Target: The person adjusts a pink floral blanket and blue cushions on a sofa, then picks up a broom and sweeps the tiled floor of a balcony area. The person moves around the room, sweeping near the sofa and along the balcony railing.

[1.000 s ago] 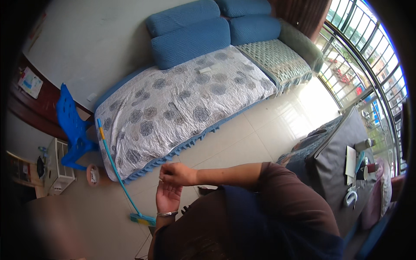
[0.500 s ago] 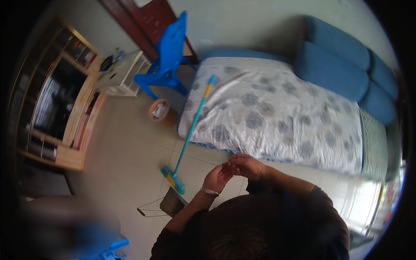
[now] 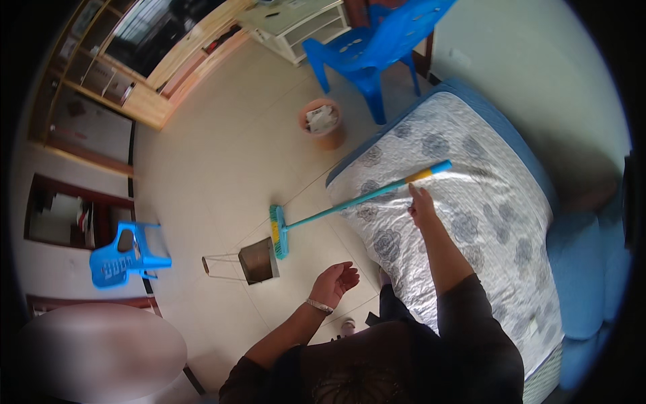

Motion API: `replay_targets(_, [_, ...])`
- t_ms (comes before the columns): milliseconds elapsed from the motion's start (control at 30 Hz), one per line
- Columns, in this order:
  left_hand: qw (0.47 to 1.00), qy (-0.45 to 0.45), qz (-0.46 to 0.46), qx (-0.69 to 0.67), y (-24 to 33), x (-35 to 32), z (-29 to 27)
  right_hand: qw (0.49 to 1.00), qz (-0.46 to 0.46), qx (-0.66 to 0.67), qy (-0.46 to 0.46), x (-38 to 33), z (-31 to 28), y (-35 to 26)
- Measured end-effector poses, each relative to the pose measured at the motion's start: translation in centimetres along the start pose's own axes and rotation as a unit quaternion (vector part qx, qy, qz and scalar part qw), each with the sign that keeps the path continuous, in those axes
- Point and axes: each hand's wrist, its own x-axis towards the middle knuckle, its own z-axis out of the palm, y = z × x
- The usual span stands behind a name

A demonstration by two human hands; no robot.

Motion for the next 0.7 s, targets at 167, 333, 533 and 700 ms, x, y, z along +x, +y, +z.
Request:
replay_targets(167, [0.995, 0.085, 0.016, -0.042, 0.0, -0.7, -0.9, 0.995, -0.038, 0.079, -0.053, 4.6, 1.8, -1.8])
replay_targets(333, [0.987, 0.125, 0.072, -0.076, -0.6, -3.2, -2.1, 0.980, -0.151, -0.105, -0.080, 0.4, 5.9, -4.3])
replay_targets(533, [0.961, 0.208, 0.182, -0.028, -1.4, -6.3, -2.7, 0.830, -0.412, -0.174, -0.334, -17.5, 17.3, -3.5])
replay_targets(700, [0.881, 0.312, 0.349, 0.071, -2.0, -10.8, -1.7, 0.655, -0.537, -0.222, -0.483, -34.9, 20.4, 0.5])
